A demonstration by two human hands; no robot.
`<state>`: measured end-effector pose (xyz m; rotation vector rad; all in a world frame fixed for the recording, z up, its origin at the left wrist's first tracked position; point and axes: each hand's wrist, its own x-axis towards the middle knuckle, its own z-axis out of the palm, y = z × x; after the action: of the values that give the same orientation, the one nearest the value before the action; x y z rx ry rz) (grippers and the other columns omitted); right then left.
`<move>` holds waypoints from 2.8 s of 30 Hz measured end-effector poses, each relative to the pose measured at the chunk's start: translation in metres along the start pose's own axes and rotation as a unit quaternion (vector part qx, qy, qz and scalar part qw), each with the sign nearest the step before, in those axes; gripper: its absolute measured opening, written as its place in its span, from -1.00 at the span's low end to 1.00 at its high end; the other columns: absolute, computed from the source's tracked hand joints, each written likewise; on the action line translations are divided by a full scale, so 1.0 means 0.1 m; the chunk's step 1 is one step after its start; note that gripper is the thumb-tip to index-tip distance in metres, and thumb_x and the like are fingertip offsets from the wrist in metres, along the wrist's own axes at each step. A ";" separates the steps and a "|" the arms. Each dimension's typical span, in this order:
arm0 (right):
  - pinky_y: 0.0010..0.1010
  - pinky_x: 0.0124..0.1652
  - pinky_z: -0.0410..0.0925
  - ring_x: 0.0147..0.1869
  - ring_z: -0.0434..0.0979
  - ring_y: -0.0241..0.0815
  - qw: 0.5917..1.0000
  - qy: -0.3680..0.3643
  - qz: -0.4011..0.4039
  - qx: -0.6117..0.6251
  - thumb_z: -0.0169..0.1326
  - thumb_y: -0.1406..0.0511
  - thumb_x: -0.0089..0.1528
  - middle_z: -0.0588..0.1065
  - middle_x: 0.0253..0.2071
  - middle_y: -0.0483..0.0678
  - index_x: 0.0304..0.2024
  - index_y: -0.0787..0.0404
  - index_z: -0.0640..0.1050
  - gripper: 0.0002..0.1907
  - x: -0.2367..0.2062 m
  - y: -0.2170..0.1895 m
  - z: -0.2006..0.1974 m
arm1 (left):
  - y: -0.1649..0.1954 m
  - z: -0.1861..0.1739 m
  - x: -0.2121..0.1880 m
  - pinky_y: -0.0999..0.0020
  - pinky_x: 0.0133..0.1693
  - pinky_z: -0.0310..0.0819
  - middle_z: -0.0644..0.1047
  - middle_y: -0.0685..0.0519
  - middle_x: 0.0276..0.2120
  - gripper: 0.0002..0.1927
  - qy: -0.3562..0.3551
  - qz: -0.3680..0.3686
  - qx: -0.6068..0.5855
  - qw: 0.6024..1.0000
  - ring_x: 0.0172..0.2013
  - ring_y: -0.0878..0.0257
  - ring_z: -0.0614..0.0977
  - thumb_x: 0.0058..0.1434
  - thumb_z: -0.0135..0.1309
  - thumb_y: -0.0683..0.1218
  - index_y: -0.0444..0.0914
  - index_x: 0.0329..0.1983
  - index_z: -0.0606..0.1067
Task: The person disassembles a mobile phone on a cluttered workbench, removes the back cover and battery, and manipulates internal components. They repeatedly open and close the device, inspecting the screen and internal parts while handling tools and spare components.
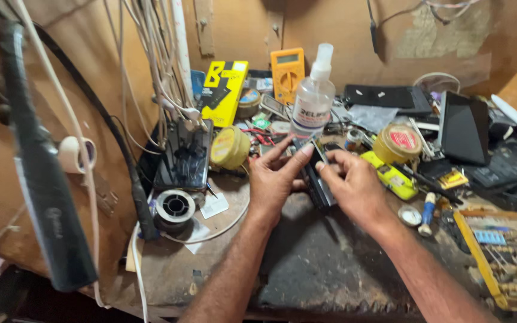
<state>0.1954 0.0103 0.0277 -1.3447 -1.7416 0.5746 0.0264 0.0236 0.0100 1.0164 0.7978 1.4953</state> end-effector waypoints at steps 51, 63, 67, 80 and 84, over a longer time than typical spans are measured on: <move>-0.22 -0.07 0.41 -0.09 0.56 -0.02 0.975 0.102 -0.123 -0.152 0.38 0.30 -0.04 0.55 -0.21 0.03 -0.12 0.31 0.63 -0.56 -0.58 -0.39 -0.16 | 0.08 -0.01 -0.18 0.39 -0.43 0.59 0.65 -0.01 -0.38 -0.61 -0.060 -0.048 0.024 0.997 -0.49 0.31 0.66 0.00 0.37 -0.22 -0.39 -0.09 0.58; -0.35 -0.20 0.45 -0.24 0.60 -0.17 0.985 0.109 -0.046 -0.129 0.41 0.28 -0.07 0.58 -0.27 -0.04 -0.15 0.26 0.65 -0.56 -0.57 -0.39 -0.18 | 0.09 -0.03 -0.18 0.44 -0.41 0.59 0.66 0.02 -0.33 -0.68 -0.075 -0.063 0.002 0.995 -0.45 0.35 0.65 0.17 0.30 -0.08 -0.39 -0.10 0.61; -0.31 -0.17 0.44 -0.18 0.60 -0.12 0.979 0.114 -0.087 -0.144 0.40 0.29 -0.06 0.58 -0.24 -0.01 -0.15 0.28 0.65 -0.57 -0.57 -0.40 -0.17 | 0.08 -0.03 -0.16 0.43 -0.41 0.62 0.67 0.02 -0.32 -0.66 -0.066 -0.068 0.006 0.995 -0.46 0.33 0.67 0.09 0.32 -0.15 -0.35 -0.07 0.60; -0.40 -0.29 0.45 -0.35 0.56 -0.22 0.984 0.116 -0.058 -0.119 0.41 0.29 -0.08 0.59 -0.33 -0.05 -0.16 0.29 0.67 -0.56 -0.56 -0.37 -0.18 | -0.05 -0.09 -0.02 0.29 -0.38 0.70 0.66 -0.17 -0.35 -0.13 -0.007 -0.155 -0.123 0.980 -0.42 0.15 0.73 0.40 -0.36 0.41 -0.49 0.04 0.50; -0.45 -0.36 0.44 -0.42 0.53 -0.32 0.991 0.095 -0.010 -0.095 0.41 0.28 -0.06 0.60 -0.41 -0.09 -0.14 0.24 0.70 -0.58 -0.52 -0.43 -0.20 | -0.12 -0.10 0.01 0.15 -0.25 0.64 0.60 -0.16 -0.23 -0.36 -0.021 -0.120 -0.195 0.973 -0.30 0.13 0.66 0.41 -0.35 0.29 -0.18 0.33 0.37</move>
<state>0.1917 -0.0548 0.0540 -1.4610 -1.6828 0.2643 0.0221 0.0271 -0.0051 0.6314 0.5456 1.3474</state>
